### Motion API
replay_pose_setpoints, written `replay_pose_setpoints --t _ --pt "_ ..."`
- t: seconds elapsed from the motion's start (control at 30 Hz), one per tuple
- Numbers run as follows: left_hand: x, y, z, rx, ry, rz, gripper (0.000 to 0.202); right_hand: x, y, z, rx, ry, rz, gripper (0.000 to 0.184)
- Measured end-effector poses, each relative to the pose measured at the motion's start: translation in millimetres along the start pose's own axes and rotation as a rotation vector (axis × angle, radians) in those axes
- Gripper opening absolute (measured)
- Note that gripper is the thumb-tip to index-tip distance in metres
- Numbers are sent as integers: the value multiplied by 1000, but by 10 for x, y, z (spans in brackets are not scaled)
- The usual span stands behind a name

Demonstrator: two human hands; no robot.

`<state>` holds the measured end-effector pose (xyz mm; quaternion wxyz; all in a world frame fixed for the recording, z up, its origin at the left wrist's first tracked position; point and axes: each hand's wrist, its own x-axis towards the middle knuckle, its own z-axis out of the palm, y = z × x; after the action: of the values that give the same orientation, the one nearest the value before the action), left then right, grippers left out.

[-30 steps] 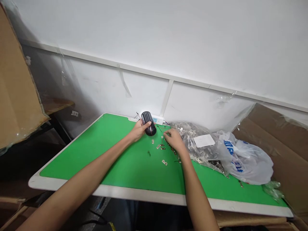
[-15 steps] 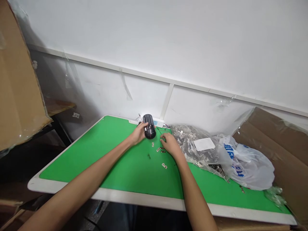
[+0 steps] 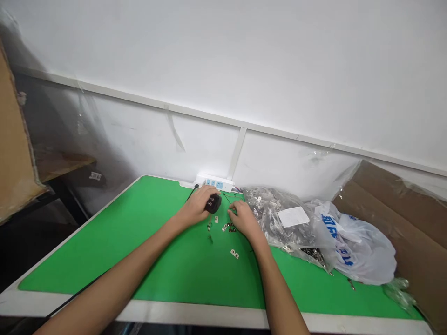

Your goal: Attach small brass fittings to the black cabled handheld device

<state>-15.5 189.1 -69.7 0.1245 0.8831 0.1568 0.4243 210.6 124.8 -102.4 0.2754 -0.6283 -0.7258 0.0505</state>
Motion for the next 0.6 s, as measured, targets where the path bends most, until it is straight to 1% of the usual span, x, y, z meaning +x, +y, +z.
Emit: replay_pose_setpoints --t 0.1,0.2,0.27,0.37,0.43,0.5,0.6 --pt "-4 -27 22 100 20 83 62 -9 -5 7 -43 42 -22 10" --pt "0 -42 47 158 48 137 64 2 -1 -30 -56 144 -60 16" --pt "10 -57 63 174 64 125 65 15 -3 -91 -70 196 -57 21" --pt "9 -23 65 173 58 26 62 -11 -32 -213 -73 216 -34 28" --pt "-12 57 58 174 22 -35 54 -67 -21 -284 -59 225 -37 32" --pt "-35 118 78 199 -67 -12 48 -96 87 -296 -103 275 -59 32" --pt "-66 93 149 297 -197 8 44 -28 349 -182 -154 350 -123 28"
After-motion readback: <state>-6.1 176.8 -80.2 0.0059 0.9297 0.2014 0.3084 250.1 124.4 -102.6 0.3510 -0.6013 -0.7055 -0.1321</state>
